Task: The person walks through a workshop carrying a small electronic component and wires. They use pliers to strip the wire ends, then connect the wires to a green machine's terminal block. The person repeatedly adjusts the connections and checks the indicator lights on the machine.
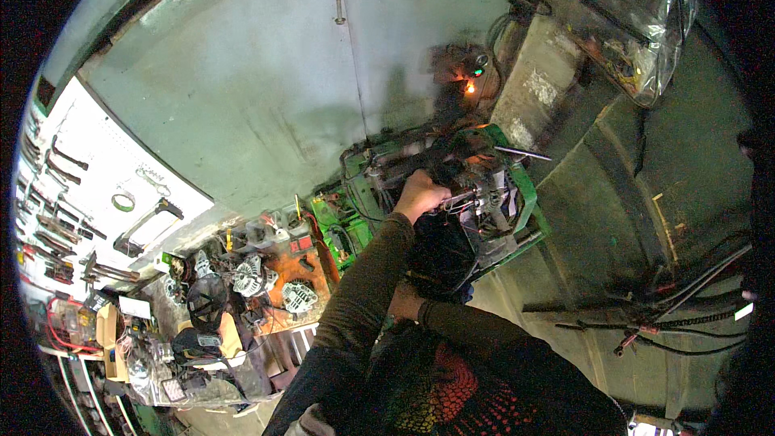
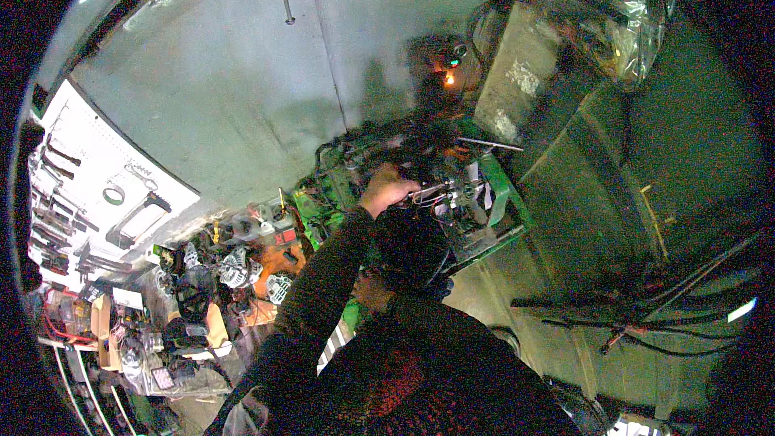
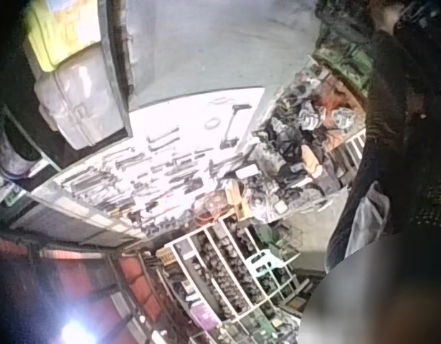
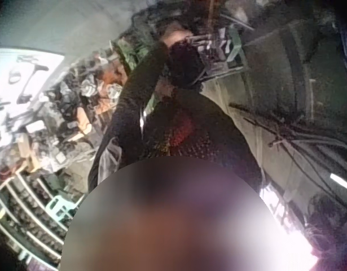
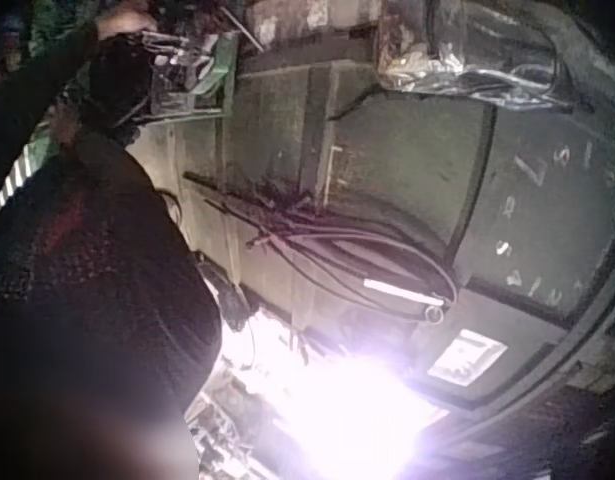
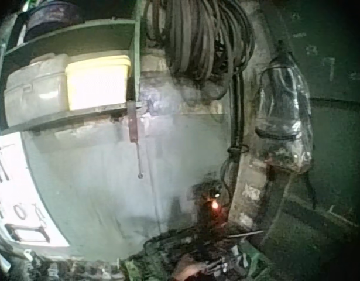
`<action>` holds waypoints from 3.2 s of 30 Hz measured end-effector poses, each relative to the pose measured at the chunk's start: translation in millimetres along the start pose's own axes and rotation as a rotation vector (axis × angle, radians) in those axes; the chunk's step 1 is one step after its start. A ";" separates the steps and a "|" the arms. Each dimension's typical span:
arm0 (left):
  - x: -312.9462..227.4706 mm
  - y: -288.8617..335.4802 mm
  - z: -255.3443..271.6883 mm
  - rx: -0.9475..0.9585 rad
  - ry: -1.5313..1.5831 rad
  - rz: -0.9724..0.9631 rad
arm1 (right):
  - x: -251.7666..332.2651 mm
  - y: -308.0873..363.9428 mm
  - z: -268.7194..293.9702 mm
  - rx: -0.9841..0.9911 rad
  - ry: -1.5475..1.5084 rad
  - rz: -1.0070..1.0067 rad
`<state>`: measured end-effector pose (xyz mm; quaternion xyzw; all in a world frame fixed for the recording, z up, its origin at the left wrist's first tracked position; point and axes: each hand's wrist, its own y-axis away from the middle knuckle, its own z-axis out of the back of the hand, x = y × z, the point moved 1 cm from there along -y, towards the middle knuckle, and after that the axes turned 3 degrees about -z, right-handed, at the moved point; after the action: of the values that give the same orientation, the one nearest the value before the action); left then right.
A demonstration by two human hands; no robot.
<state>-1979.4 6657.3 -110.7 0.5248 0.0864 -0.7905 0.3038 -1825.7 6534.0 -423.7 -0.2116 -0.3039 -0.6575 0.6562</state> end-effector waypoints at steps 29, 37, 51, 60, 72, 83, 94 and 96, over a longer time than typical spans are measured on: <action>54.5 -38.6 -7.9 0.136 0.209 0.073 | 106.1 156.1 221.0 0.009 -0.331 -0.026; 49.7 -39.0 0.8 0.152 0.108 0.166 | -82.9 311.2 99.3 -0.138 -0.117 -0.498; 61.4 -36.6 2.9 0.147 0.178 0.081 | -144.2 369.9 -83.1 -0.211 -0.183 -0.968; 32.4 -21.3 4.8 0.147 -0.001 0.109 | -158.3 339.6 -3.4 -0.289 0.232 -0.652; 10.1 -3.8 4.1 0.118 0.035 0.165 | -179.1 325.8 -33.8 -0.275 -0.172 -0.554; 25.8 -14.3 -0.7 0.129 -0.016 0.175 | -172.3 328.4 -23.0 -0.442 -0.211 -0.363; 9.9 -8.3 0.4 0.047 0.100 0.063 | -164.6 329.6 -9.4 -0.476 -0.814 -0.558; 1.0 -5.3 1.3 0.081 0.076 0.064 | -172.3 330.1 -12.3 -0.495 -0.930 -0.497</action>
<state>-1983.7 6660.5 -112.1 0.5688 0.0488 -0.7626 0.3041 -1488.4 6667.3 -509.1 -0.5475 -0.4378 -0.6812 0.2109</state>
